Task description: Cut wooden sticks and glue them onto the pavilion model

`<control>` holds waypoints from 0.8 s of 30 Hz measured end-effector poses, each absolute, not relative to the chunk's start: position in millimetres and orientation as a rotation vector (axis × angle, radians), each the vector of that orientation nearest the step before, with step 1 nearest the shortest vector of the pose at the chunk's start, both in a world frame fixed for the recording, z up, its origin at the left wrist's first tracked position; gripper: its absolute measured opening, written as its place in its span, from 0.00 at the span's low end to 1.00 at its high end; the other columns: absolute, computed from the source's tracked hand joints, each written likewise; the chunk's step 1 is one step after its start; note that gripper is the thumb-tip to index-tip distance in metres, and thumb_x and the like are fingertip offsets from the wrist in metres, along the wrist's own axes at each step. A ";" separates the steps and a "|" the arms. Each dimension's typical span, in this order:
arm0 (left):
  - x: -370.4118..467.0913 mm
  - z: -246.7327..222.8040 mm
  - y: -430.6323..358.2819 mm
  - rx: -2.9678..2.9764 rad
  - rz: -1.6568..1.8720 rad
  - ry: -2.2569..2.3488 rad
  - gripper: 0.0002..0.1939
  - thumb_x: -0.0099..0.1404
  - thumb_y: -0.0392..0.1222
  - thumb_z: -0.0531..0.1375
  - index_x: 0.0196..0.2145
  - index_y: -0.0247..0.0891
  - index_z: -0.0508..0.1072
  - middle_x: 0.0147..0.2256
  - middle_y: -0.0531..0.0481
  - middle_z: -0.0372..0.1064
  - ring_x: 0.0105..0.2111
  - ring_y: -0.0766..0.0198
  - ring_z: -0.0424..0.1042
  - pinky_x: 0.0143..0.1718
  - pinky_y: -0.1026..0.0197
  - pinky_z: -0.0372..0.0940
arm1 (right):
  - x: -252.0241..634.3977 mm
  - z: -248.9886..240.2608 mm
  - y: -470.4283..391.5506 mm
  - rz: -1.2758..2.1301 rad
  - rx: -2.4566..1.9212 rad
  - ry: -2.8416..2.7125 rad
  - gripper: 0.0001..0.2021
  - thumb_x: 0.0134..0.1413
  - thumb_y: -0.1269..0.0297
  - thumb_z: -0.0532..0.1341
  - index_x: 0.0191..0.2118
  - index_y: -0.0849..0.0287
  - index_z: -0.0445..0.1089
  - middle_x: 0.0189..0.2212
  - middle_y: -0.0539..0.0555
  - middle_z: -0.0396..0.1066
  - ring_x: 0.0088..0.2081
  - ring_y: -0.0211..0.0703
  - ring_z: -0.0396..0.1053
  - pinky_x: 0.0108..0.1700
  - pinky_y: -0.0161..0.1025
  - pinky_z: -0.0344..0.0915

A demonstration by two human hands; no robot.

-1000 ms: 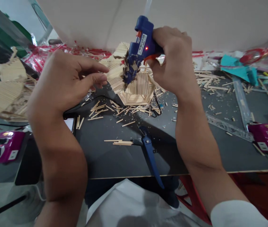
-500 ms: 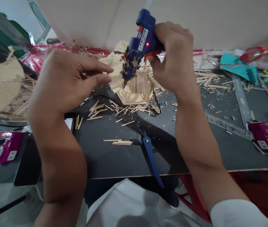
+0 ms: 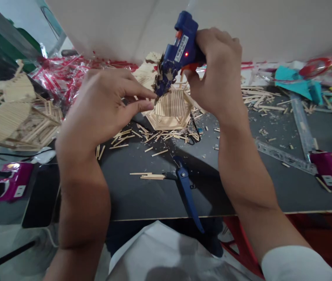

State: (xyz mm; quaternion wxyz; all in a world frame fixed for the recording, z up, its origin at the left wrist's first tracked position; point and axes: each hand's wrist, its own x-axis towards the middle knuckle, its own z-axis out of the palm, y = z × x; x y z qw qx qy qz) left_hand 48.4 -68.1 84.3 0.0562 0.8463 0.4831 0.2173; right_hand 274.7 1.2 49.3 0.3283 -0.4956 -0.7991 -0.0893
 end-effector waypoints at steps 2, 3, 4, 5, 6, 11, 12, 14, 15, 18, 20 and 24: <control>51.2 83.7 -68.2 2.558 0.590 1.486 0.14 0.71 0.52 0.58 0.47 0.51 0.80 0.43 0.51 0.77 0.41 0.57 0.74 0.47 0.51 0.67 | 275.7 47.7 3.5 -0.221 -1.302 -2.073 0.19 0.48 0.72 0.59 0.44 0.43 0.62 0.48 0.53 0.73 0.50 0.61 0.66 0.48 0.54 0.59; 52.7 83.0 -68.0 2.558 0.568 1.492 0.14 0.71 0.52 0.57 0.47 0.50 0.80 0.43 0.51 0.76 0.41 0.57 0.73 0.47 0.52 0.67 | 276.4 46.9 4.8 -0.216 -1.312 -2.066 0.18 0.47 0.71 0.59 0.44 0.43 0.61 0.48 0.54 0.73 0.50 0.61 0.66 0.47 0.53 0.58; 54.2 82.0 -67.7 2.558 0.552 1.499 0.14 0.71 0.51 0.58 0.47 0.49 0.81 0.43 0.51 0.76 0.42 0.57 0.73 0.48 0.52 0.66 | 277.3 46.3 6.0 -0.212 -1.326 -2.057 0.18 0.47 0.72 0.58 0.43 0.45 0.61 0.48 0.55 0.73 0.50 0.61 0.66 0.47 0.53 0.58; 55.5 80.9 -67.4 2.557 0.539 1.516 0.14 0.70 0.50 0.58 0.47 0.47 0.81 0.43 0.50 0.76 0.42 0.56 0.73 0.49 0.52 0.66 | 278.5 45.7 7.3 -0.206 -1.340 -2.050 0.17 0.46 0.72 0.58 0.42 0.46 0.61 0.48 0.57 0.73 0.49 0.61 0.66 0.46 0.52 0.57; 56.8 79.8 -67.3 2.557 0.532 1.539 0.14 0.70 0.49 0.59 0.46 0.46 0.81 0.43 0.49 0.76 0.42 0.56 0.73 0.49 0.52 0.65 | 279.8 45.2 8.6 -0.199 -1.348 -2.043 0.17 0.45 0.73 0.58 0.41 0.48 0.60 0.48 0.58 0.73 0.48 0.61 0.67 0.46 0.51 0.57; 62.7 76.7 -70.1 2.508 0.438 1.701 0.16 0.71 0.47 0.57 0.50 0.43 0.80 0.43 0.48 0.77 0.44 0.56 0.73 0.53 0.53 0.63 | 289.8 43.6 15.8 -0.136 -1.310 -1.978 0.15 0.43 0.73 0.59 0.35 0.50 0.55 0.39 0.55 0.72 0.38 0.52 0.66 0.39 0.44 0.56; 64.1 76.7 -71.1 2.494 0.428 1.728 0.16 0.71 0.48 0.57 0.49 0.44 0.80 0.43 0.48 0.76 0.44 0.56 0.73 0.53 0.53 0.63 | 292.6 43.3 17.4 -0.127 -1.311 -1.952 0.15 0.42 0.73 0.59 0.34 0.50 0.55 0.37 0.55 0.71 0.36 0.50 0.65 0.37 0.43 0.55; 67.4 77.0 -72.8 2.464 0.397 1.773 0.16 0.70 0.48 0.58 0.49 0.44 0.81 0.44 0.47 0.76 0.44 0.54 0.73 0.50 0.52 0.64 | 298.8 42.7 20.7 -0.109 -1.328 -1.886 0.15 0.39 0.74 0.60 0.33 0.52 0.56 0.33 0.54 0.70 0.33 0.48 0.63 0.36 0.41 0.54; 69.1 77.0 -73.5 2.443 0.381 1.800 0.16 0.70 0.47 0.57 0.49 0.43 0.81 0.44 0.46 0.77 0.43 0.53 0.73 0.49 0.51 0.65 | 302.3 42.6 22.1 -0.091 -1.335 -1.847 0.16 0.37 0.75 0.61 0.33 0.53 0.57 0.32 0.53 0.69 0.33 0.47 0.63 0.36 0.41 0.54; 73.5 76.0 -74.8 2.378 0.350 1.869 0.16 0.70 0.45 0.57 0.49 0.43 0.81 0.45 0.45 0.77 0.44 0.51 0.74 0.48 0.50 0.65 | 313.5 43.4 24.7 -0.053 -1.376 -1.740 0.16 0.35 0.77 0.61 0.32 0.54 0.58 0.29 0.51 0.66 0.30 0.42 0.60 0.35 0.39 0.54; 75.5 74.6 -75.0 2.355 0.371 1.906 0.15 0.69 0.45 0.57 0.47 0.44 0.81 0.45 0.46 0.77 0.45 0.50 0.74 0.48 0.49 0.66 | 320.8 44.4 25.3 -0.067 -1.419 -1.700 0.16 0.36 0.77 0.61 0.31 0.53 0.57 0.28 0.49 0.63 0.29 0.40 0.57 0.36 0.39 0.54; 78.2 72.9 -76.1 2.365 0.371 1.896 0.16 0.68 0.47 0.56 0.46 0.46 0.81 0.45 0.45 0.76 0.45 0.48 0.73 0.48 0.47 0.66 | 332.2 45.5 26.1 -0.087 -1.434 -1.671 0.16 0.37 0.76 0.62 0.30 0.53 0.56 0.28 0.49 0.63 0.29 0.40 0.57 0.36 0.40 0.55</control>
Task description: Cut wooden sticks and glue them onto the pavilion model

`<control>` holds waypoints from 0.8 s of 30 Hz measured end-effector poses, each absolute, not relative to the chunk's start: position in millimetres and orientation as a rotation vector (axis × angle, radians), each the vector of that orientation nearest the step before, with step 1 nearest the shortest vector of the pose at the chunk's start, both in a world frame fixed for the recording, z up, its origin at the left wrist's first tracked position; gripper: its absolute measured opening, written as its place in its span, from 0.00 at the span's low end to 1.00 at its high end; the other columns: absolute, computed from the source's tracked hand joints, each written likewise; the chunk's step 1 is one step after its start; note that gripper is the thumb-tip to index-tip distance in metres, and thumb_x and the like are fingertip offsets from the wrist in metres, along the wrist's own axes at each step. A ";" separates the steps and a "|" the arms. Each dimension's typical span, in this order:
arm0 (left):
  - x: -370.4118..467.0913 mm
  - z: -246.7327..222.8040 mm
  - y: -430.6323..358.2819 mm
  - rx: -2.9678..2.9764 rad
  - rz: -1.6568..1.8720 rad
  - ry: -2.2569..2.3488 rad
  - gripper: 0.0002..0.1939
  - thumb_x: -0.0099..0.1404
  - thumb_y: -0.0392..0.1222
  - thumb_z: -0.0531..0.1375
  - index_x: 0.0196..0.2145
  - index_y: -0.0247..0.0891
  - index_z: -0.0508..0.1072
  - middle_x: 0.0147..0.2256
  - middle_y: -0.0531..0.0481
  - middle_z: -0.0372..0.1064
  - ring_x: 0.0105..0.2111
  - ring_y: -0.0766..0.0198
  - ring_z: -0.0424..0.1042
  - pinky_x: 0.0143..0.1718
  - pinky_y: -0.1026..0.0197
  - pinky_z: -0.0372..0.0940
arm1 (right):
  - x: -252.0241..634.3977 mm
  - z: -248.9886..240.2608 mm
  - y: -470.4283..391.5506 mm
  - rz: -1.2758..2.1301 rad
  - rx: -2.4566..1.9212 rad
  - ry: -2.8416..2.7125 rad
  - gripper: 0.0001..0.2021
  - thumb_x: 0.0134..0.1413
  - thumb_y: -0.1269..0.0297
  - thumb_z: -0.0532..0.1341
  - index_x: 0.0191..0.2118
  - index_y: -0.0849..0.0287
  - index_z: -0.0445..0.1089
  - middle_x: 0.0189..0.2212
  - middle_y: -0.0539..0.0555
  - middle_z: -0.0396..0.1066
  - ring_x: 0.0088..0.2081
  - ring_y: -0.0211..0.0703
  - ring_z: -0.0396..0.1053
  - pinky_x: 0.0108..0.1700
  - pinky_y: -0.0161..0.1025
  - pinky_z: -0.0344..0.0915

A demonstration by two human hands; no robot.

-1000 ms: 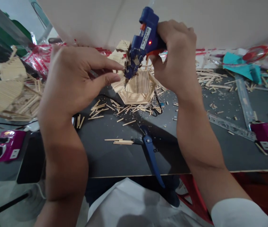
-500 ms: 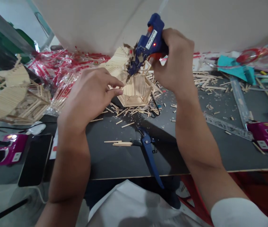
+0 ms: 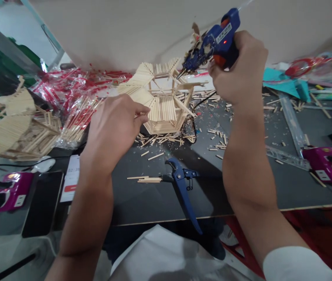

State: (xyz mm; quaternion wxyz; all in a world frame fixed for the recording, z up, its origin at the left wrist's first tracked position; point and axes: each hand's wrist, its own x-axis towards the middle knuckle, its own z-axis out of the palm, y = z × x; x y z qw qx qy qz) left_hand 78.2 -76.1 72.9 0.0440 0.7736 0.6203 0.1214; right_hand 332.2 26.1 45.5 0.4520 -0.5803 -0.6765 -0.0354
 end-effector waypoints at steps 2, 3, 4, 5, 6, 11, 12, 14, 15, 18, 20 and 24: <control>79.7 72.7 -77.5 2.380 0.351 1.891 0.16 0.68 0.47 0.55 0.45 0.45 0.81 0.45 0.44 0.76 0.46 0.47 0.73 0.47 0.47 0.65 | 335.5 45.6 26.3 -0.091 -1.419 -1.666 0.15 0.39 0.75 0.62 0.29 0.52 0.55 0.28 0.49 0.64 0.30 0.41 0.58 0.36 0.40 0.56; 80.6 72.5 -78.3 2.388 0.339 1.898 0.16 0.68 0.47 0.54 0.44 0.45 0.81 0.44 0.44 0.76 0.46 0.47 0.73 0.47 0.47 0.65 | 336.4 45.7 26.2 -0.096 -1.416 -1.666 0.15 0.39 0.74 0.61 0.29 0.51 0.55 0.28 0.49 0.64 0.30 0.42 0.58 0.36 0.41 0.57; 81.7 72.3 -79.2 2.397 0.326 1.909 0.17 0.69 0.47 0.53 0.43 0.45 0.81 0.44 0.44 0.75 0.46 0.46 0.73 0.47 0.47 0.65 | 336.9 45.9 26.0 -0.097 -1.415 -1.667 0.14 0.40 0.74 0.61 0.29 0.51 0.55 0.28 0.49 0.64 0.30 0.42 0.59 0.36 0.41 0.57; 82.8 72.1 -80.1 2.405 0.313 1.921 0.17 0.69 0.47 0.53 0.42 0.45 0.81 0.43 0.44 0.75 0.46 0.46 0.73 0.47 0.47 0.65 | 337.1 46.1 25.8 -0.098 -1.416 -1.669 0.15 0.40 0.74 0.61 0.29 0.51 0.54 0.28 0.49 0.65 0.30 0.42 0.59 0.36 0.41 0.58; 83.8 71.9 -80.9 2.412 0.301 1.934 0.17 0.70 0.47 0.52 0.41 0.45 0.81 0.43 0.44 0.75 0.46 0.47 0.72 0.47 0.47 0.65 | 336.9 46.4 25.5 -0.097 -1.419 -1.669 0.15 0.40 0.74 0.61 0.29 0.50 0.53 0.28 0.49 0.64 0.30 0.42 0.59 0.36 0.41 0.58; 87.8 72.5 -83.9 2.423 0.267 1.959 0.15 0.70 0.46 0.52 0.40 0.46 0.79 0.43 0.45 0.75 0.45 0.49 0.72 0.46 0.51 0.64 | 334.8 47.5 25.3 -0.092 -1.501 -1.680 0.16 0.41 0.74 0.62 0.29 0.50 0.53 0.29 0.49 0.66 0.30 0.43 0.61 0.36 0.42 0.59; 88.5 73.2 -84.4 2.422 0.251 1.966 0.15 0.70 0.45 0.52 0.41 0.46 0.79 0.43 0.46 0.75 0.46 0.49 0.72 0.46 0.51 0.64 | 334.5 47.5 25.5 -0.087 -1.517 -1.684 0.16 0.41 0.74 0.62 0.29 0.50 0.53 0.30 0.49 0.67 0.31 0.43 0.62 0.37 0.42 0.60; 90.0 74.9 -85.2 2.418 0.214 1.982 0.15 0.71 0.44 0.52 0.43 0.46 0.79 0.44 0.45 0.74 0.47 0.49 0.72 0.47 0.51 0.63 | 334.1 47.2 26.0 -0.091 -1.525 -1.685 0.17 0.41 0.74 0.63 0.29 0.50 0.53 0.30 0.49 0.67 0.31 0.44 0.63 0.37 0.42 0.60; 90.8 75.7 -85.5 2.418 0.200 1.987 0.15 0.71 0.44 0.52 0.44 0.45 0.78 0.45 0.45 0.74 0.47 0.49 0.72 0.48 0.51 0.63 | 334.1 47.0 26.2 -0.093 -1.522 -1.685 0.17 0.41 0.74 0.63 0.30 0.50 0.53 0.30 0.50 0.68 0.32 0.44 0.64 0.38 0.42 0.60; 91.9 77.1 -85.9 2.433 0.166 1.987 0.16 0.71 0.43 0.51 0.47 0.43 0.78 0.46 0.42 0.74 0.48 0.48 0.73 0.48 0.49 0.63 | 334.7 46.2 26.6 -0.079 -1.527 -1.683 0.16 0.41 0.74 0.63 0.30 0.50 0.54 0.31 0.50 0.69 0.32 0.44 0.65 0.38 0.42 0.61; 90.9 76.7 -85.3 2.446 0.165 1.973 0.17 0.71 0.43 0.51 0.47 0.43 0.78 0.46 0.42 0.74 0.47 0.47 0.73 0.47 0.48 0.64 | 335.5 45.6 26.8 -0.072 -1.535 -1.679 0.15 0.41 0.73 0.63 0.29 0.51 0.55 0.31 0.50 0.70 0.32 0.44 0.64 0.38 0.42 0.61; 86.4 74.1 -83.0 2.492 0.231 1.915 0.16 0.70 0.46 0.51 0.44 0.45 0.78 0.44 0.44 0.75 0.45 0.47 0.74 0.45 0.48 0.65 | 337.2 44.6 27.5 -0.066 -1.498 -1.676 0.14 0.39 0.71 0.62 0.28 0.49 0.55 0.31 0.51 0.69 0.32 0.46 0.62 0.38 0.44 0.60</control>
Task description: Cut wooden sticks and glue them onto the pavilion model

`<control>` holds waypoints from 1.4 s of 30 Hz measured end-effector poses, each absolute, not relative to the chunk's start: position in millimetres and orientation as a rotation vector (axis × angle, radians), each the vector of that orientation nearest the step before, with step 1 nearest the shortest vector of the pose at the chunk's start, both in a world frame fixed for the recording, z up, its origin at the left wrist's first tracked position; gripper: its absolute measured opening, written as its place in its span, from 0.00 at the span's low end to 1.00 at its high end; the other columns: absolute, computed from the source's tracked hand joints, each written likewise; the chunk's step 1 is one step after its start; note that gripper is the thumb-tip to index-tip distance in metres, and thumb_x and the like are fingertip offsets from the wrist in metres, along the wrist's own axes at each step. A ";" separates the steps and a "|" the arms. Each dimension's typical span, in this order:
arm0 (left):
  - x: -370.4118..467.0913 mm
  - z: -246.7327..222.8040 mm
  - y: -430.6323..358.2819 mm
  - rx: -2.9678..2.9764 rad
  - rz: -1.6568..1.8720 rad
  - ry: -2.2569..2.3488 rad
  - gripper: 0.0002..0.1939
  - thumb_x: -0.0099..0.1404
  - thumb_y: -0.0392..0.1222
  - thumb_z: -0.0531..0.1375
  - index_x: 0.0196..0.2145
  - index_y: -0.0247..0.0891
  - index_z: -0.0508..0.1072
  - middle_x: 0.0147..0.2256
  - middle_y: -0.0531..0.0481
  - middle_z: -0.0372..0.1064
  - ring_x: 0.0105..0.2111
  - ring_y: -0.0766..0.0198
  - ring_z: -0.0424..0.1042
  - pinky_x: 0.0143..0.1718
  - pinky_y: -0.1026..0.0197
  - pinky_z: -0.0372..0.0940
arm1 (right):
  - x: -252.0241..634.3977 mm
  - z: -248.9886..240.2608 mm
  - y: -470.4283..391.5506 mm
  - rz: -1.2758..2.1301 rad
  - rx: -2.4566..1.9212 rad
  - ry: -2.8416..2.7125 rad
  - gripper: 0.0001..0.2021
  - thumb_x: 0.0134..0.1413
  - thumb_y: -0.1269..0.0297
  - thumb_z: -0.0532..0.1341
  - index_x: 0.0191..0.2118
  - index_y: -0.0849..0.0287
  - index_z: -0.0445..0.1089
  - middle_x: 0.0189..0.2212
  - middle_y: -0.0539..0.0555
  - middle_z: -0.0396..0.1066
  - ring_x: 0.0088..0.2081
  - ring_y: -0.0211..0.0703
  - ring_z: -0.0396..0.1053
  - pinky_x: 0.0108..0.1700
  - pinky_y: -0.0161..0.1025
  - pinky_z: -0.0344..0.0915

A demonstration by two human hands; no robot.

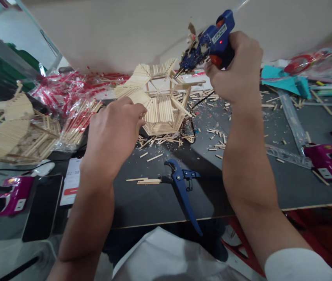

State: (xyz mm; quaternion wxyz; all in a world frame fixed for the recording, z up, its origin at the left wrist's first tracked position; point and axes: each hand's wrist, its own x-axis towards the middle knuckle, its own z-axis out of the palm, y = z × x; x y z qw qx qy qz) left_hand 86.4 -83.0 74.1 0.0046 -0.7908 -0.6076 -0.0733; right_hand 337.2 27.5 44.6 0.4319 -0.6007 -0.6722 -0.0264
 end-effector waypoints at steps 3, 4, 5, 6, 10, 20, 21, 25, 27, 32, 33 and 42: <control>84.8 74.0 -82.3 -2.498 -0.273 -1.866 0.15 0.70 0.47 0.52 0.44 0.46 0.78 0.44 0.44 0.76 0.46 0.47 0.73 0.45 0.47 0.66 | 337.3 44.2 28.1 -0.039 -1.490 -1.681 0.15 0.38 0.69 0.62 0.27 0.49 0.53 0.30 0.51 0.68 0.31 0.46 0.61 0.38 0.44 0.59; 84.9 74.5 -82.4 -2.501 -0.267 -1.861 0.16 0.70 0.46 0.52 0.45 0.46 0.78 0.45 0.44 0.76 0.47 0.47 0.73 0.45 0.47 0.66 | 337.1 44.1 28.4 -0.039 -1.489 -1.671 0.14 0.38 0.70 0.62 0.27 0.49 0.53 0.29 0.51 0.67 0.31 0.46 0.60 0.37 0.44 0.58; 85.1 75.2 -82.7 -2.494 -0.256 -1.860 0.16 0.70 0.46 0.52 0.46 0.45 0.77 0.45 0.44 0.76 0.47 0.46 0.73 0.45 0.47 0.66 | 336.6 44.0 28.6 -0.042 -1.484 -1.660 0.14 0.37 0.70 0.62 0.28 0.50 0.54 0.29 0.51 0.66 0.30 0.45 0.59 0.37 0.43 0.57; 85.4 75.9 -83.0 -2.494 -0.230 -1.857 0.16 0.71 0.45 0.51 0.47 0.44 0.77 0.46 0.43 0.76 0.48 0.46 0.73 0.45 0.46 0.66 | 336.1 43.8 28.8 -0.050 -1.479 -1.645 0.14 0.36 0.71 0.61 0.28 0.51 0.54 0.28 0.50 0.65 0.30 0.44 0.58 0.37 0.42 0.57; 84.8 77.2 -83.0 -2.486 -0.225 -1.857 0.17 0.71 0.45 0.52 0.48 0.40 0.77 0.46 0.41 0.76 0.46 0.46 0.74 0.44 0.45 0.66 | 334.1 43.8 28.8 -0.060 -1.481 -1.625 0.15 0.34 0.73 0.62 0.28 0.53 0.56 0.27 0.49 0.63 0.30 0.42 0.57 0.36 0.40 0.54; 77.6 74.7 -75.2 -2.556 -0.363 -1.830 0.14 0.68 0.48 0.55 0.40 0.44 0.79 0.43 0.47 0.79 0.44 0.53 0.75 0.50 0.52 0.66 | 335.1 47.8 24.8 -0.023 -1.523 -1.665 0.15 0.39 0.71 0.61 0.27 0.49 0.52 0.30 0.51 0.69 0.31 0.46 0.61 0.38 0.44 0.59; 77.6 74.9 -75.0 -2.570 -0.363 -1.822 0.14 0.68 0.48 0.55 0.40 0.44 0.79 0.43 0.47 0.79 0.44 0.53 0.75 0.51 0.51 0.66 | 335.3 47.6 25.1 -0.023 -1.525 -1.668 0.15 0.39 0.70 0.61 0.27 0.48 0.52 0.30 0.51 0.68 0.31 0.47 0.60 0.38 0.44 0.59; 78.0 76.0 -75.3 -2.589 -0.341 -1.835 0.14 0.69 0.45 0.54 0.41 0.42 0.79 0.44 0.44 0.78 0.44 0.52 0.75 0.51 0.50 0.65 | 336.3 44.7 28.2 -0.050 -1.507 -1.664 0.15 0.37 0.72 0.62 0.28 0.50 0.54 0.29 0.51 0.65 0.31 0.45 0.58 0.37 0.43 0.58; 78.2 76.0 -75.5 -2.585 -0.325 -1.838 0.15 0.69 0.44 0.53 0.41 0.40 0.79 0.43 0.43 0.77 0.42 0.53 0.75 0.50 0.50 0.65 | 336.8 43.8 28.9 -0.047 -1.495 -1.662 0.16 0.36 0.74 0.62 0.28 0.51 0.55 0.28 0.50 0.64 0.31 0.44 0.58 0.37 0.43 0.58; 77.6 75.7 -76.1 -2.600 -0.297 -1.802 0.16 0.69 0.43 0.52 0.41 0.40 0.79 0.42 0.43 0.76 0.41 0.51 0.74 0.49 0.51 0.64 | 337.5 44.9 26.7 -0.021 -1.516 -1.680 0.14 0.40 0.71 0.62 0.28 0.49 0.54 0.31 0.51 0.68 0.33 0.48 0.64 0.39 0.44 0.60; 77.6 75.9 -76.4 -2.606 -0.294 -1.791 0.16 0.68 0.43 0.52 0.41 0.39 0.79 0.41 0.42 0.76 0.41 0.51 0.74 0.49 0.51 0.64 | 337.5 45.0 26.4 -0.020 -1.515 -1.680 0.14 0.40 0.71 0.61 0.28 0.49 0.54 0.31 0.51 0.68 0.33 0.48 0.64 0.39 0.45 0.61; 76.1 75.5 -75.6 -2.616 -0.216 -1.676 0.12 0.68 0.41 0.53 0.39 0.39 0.77 0.40 0.42 0.76 0.41 0.51 0.74 0.45 0.51 0.66 | 338.2 43.3 29.0 -0.021 -1.493 -1.673 0.14 0.38 0.72 0.62 0.28 0.50 0.55 0.31 0.53 0.69 0.33 0.48 0.64 0.38 0.45 0.60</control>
